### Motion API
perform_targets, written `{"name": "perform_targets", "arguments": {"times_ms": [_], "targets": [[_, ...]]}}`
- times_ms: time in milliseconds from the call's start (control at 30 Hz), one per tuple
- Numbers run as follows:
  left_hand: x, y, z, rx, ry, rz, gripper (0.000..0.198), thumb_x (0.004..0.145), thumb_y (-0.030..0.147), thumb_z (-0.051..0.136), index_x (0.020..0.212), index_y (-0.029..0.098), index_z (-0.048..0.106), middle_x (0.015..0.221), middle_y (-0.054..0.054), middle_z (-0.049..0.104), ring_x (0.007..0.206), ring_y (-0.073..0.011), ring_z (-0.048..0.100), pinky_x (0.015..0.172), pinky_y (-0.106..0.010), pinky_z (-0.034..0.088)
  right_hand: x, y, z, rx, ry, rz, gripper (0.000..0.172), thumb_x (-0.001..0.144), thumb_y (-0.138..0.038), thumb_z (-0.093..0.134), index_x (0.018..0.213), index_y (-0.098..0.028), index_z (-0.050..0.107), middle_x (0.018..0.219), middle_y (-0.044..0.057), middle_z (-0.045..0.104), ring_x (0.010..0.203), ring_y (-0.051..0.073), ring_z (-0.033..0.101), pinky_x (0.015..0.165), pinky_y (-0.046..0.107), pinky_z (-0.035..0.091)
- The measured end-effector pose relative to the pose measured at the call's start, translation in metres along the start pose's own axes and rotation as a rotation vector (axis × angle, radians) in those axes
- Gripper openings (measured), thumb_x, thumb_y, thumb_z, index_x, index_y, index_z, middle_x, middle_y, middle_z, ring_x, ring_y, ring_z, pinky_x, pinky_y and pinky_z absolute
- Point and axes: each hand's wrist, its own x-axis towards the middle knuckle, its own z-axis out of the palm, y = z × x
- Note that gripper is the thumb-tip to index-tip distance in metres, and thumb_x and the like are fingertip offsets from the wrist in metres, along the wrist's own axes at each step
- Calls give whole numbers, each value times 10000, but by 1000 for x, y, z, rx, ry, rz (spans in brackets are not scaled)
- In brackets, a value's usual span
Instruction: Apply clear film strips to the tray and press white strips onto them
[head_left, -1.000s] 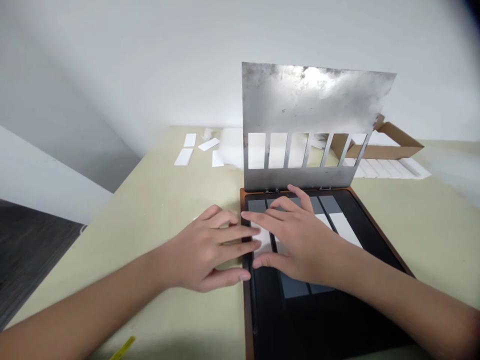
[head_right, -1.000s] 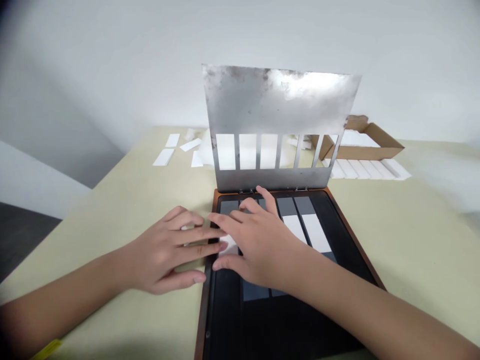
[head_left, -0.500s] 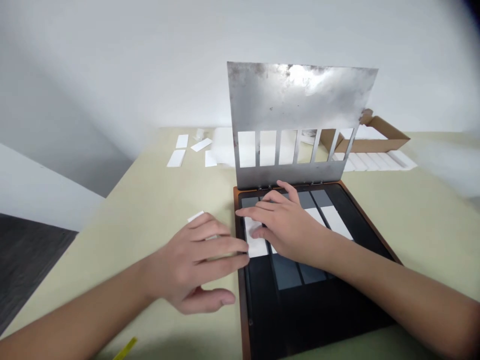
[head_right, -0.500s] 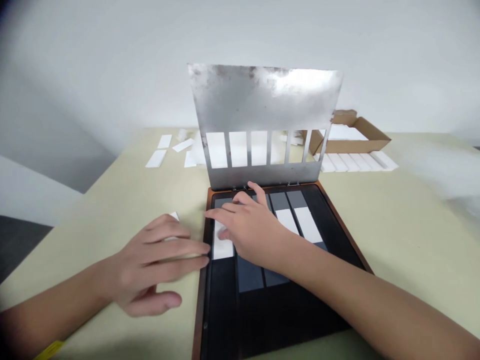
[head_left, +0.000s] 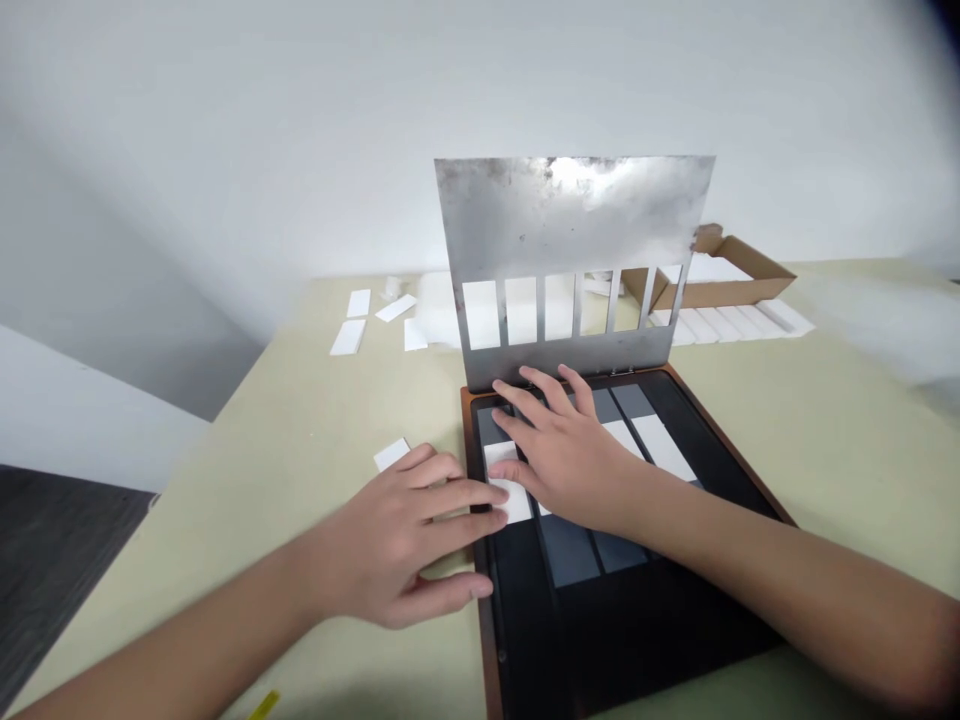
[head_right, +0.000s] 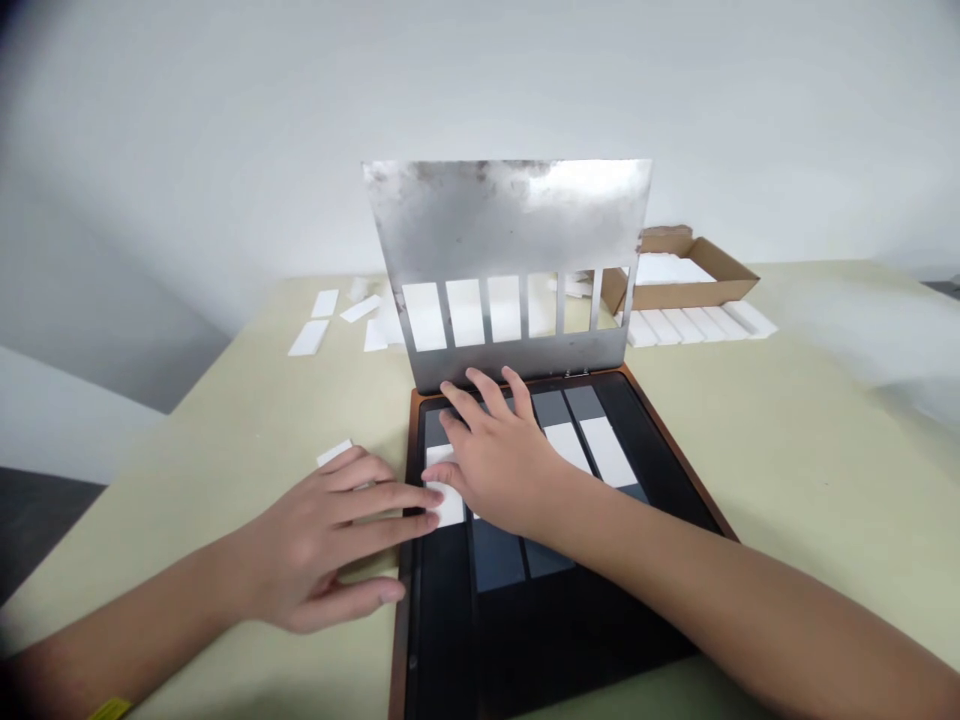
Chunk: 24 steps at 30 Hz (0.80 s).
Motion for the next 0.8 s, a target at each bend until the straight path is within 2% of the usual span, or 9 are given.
{"name": "perform_targets", "arguments": {"times_ms": [133,233,267,367,433,500,567,667,800], "targets": [[0,1,0,-40,14,-4,408,982,352,675,1340,156,651,1294,-121,743,947,-261,615,822,-415,420,-1,-1,-2,36,3,-19,388,1068,-485,553,1185,-165,740,1626,133,494,1560,398,273,1255,672,127],[-1,1,1,-48,18,5,408,972,334,683,1334,149,657,1277,-129,754,938,-256,639,811,-410,436,0,-2,-4,136,-13,-7,145,1022,-294,652,1099,-190,719,1345,105,718,1433,353,449,1240,649,133],[-1,0,1,-46,18,6,410,967,332,688,1332,147,659,1280,-128,755,926,-253,642,810,-411,441,1,-2,-5,172,-18,6,127,999,-215,665,1118,-197,705,1201,80,770,1350,323,516,1235,639,137],[-1,-1,2,-44,17,11,414,968,329,687,1341,152,659,1293,-124,754,898,-247,652,804,-409,456,3,-2,-6,240,-14,45,334,950,-85,658,1267,-193,659,937,32,785,1155,259,599,1222,609,152],[-1,-2,3,-43,21,13,414,975,334,677,1349,158,657,1286,-128,757,887,-245,664,798,-407,463,2,-2,-6,241,4,33,283,954,-87,644,1202,-210,703,886,18,773,1100,245,603,1220,604,139],[-1,-4,4,-43,21,14,411,981,331,667,1352,155,656,1284,-132,758,878,-242,673,795,-407,464,1,-1,-5,204,14,-15,179,954,-99,637,981,-233,752,848,2,757,1069,240,598,1225,615,96],[-2,-4,4,-44,25,17,405,985,324,662,1349,145,655,1292,-134,753,872,-235,675,791,-409,461,-2,0,-5,153,19,-78,198,937,-95,643,839,-237,741,831,-9,741,1065,238,587,1235,619,52],[-3,-4,4,-49,14,22,390,996,320,654,1339,135,662,1287,-133,746,872,-227,660,796,-407,456,-7,1,-4,76,27,-155,180,907,-82,651,850,-232,731,848,-12,731,1084,239,572,1248,619,25],[-5,-4,4,-40,26,-46,338,980,342,674,1273,181,722,1134,-137,692,892,-243,591,815,-407,459,-9,0,-3,14,26,-194,167,904,-85,645,884,-230,725,852,-9,723,1094,246,564,1252,641,10]]}}
